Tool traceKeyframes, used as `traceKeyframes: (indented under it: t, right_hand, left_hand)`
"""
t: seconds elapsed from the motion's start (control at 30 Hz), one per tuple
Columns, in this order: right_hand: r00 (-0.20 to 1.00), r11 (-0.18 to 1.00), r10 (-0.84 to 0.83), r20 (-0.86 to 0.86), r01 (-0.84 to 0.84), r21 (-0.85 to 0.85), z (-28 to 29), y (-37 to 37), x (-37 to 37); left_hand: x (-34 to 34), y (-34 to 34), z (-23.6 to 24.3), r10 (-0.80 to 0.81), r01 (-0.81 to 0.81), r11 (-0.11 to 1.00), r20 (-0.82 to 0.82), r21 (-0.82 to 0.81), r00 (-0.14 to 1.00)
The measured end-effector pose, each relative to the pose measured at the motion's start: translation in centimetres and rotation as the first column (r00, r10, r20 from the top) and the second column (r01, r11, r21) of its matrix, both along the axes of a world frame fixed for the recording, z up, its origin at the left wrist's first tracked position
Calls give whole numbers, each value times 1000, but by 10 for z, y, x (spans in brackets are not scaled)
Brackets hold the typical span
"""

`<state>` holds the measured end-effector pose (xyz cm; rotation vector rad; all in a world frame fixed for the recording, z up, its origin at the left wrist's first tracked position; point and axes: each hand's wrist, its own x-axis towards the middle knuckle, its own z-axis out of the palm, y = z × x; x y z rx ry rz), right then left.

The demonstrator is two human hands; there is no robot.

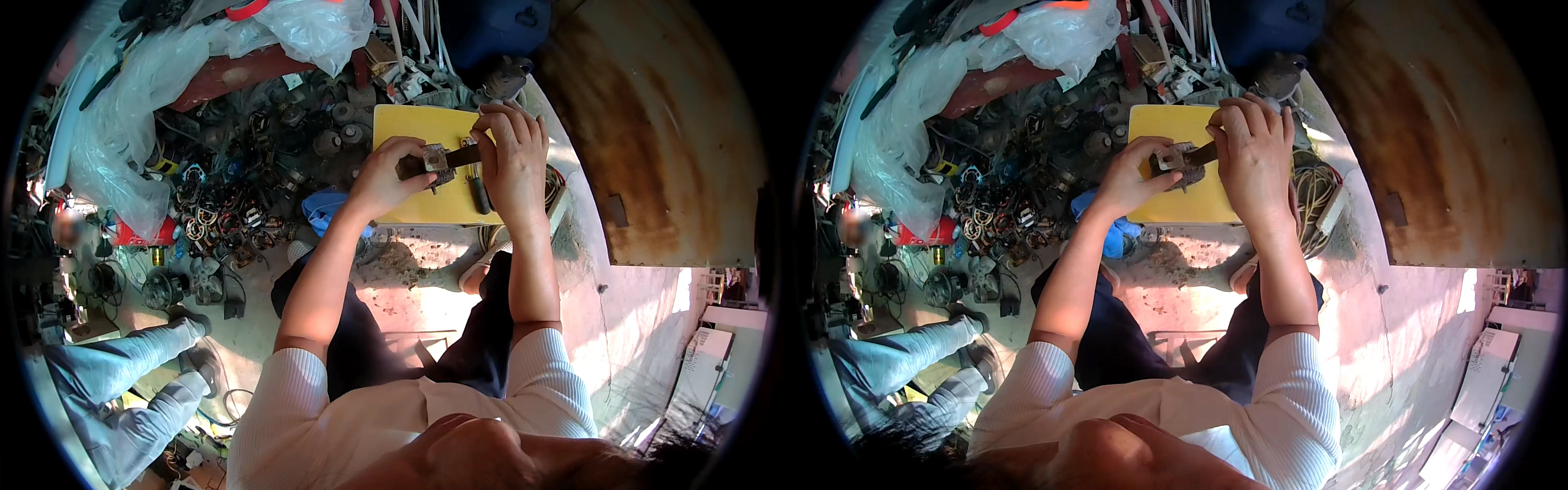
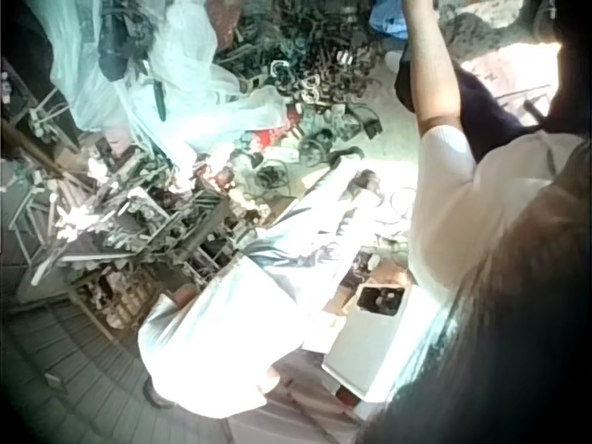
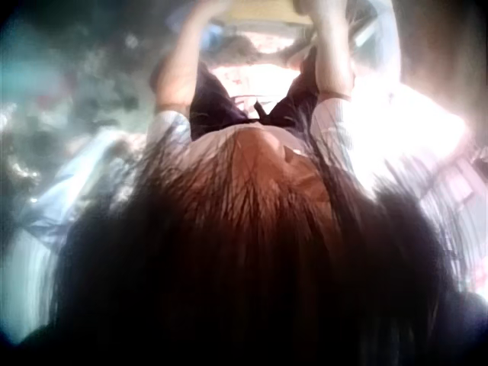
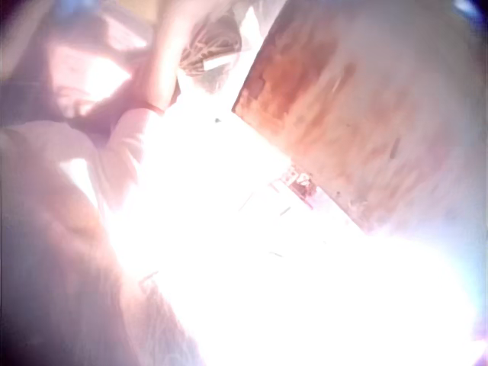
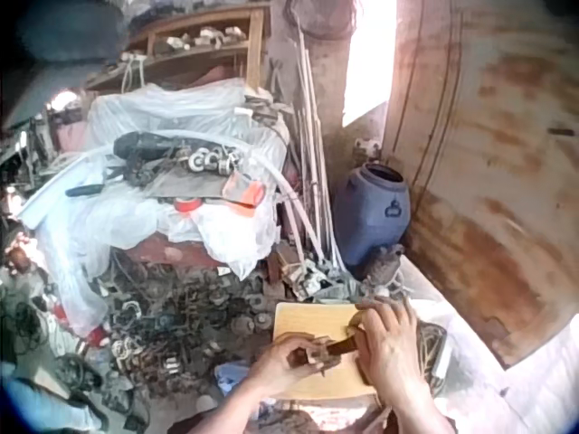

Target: The person wipes a mechanical part with a blue cloth and then uses a screwdriver and a socket wrench to remove screws from the component.

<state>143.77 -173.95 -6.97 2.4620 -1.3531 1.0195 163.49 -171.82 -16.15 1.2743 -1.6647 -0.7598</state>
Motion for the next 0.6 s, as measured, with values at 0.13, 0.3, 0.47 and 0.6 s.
traceKeyframes:
  t: [0.13, 0.3, 0.47, 0.6]
  right_hand:
    - [993, 958, -113, -25, 116, 264, -12, -11, -29]
    - [963, 849, -48, -265, 179, 497, -48, -21, -42]
    - [960, 831, 48, -274, 114, 544, -78, -27, -39]
    - [995, 695, 63, -81, 15, 719, -39, -16, -39]
  left_hand:
    - [2, -1, -4, -16, 16, 1000, 31, -17, 999]
    - [0, -3, -6, -40, 40, 999, 22, -2, 999]
    - [1, -4, -5, -34, 35, 999, 35, -25, 999]
    - [4, -1, -5, -28, 28, 1000, 25, 4, 999]
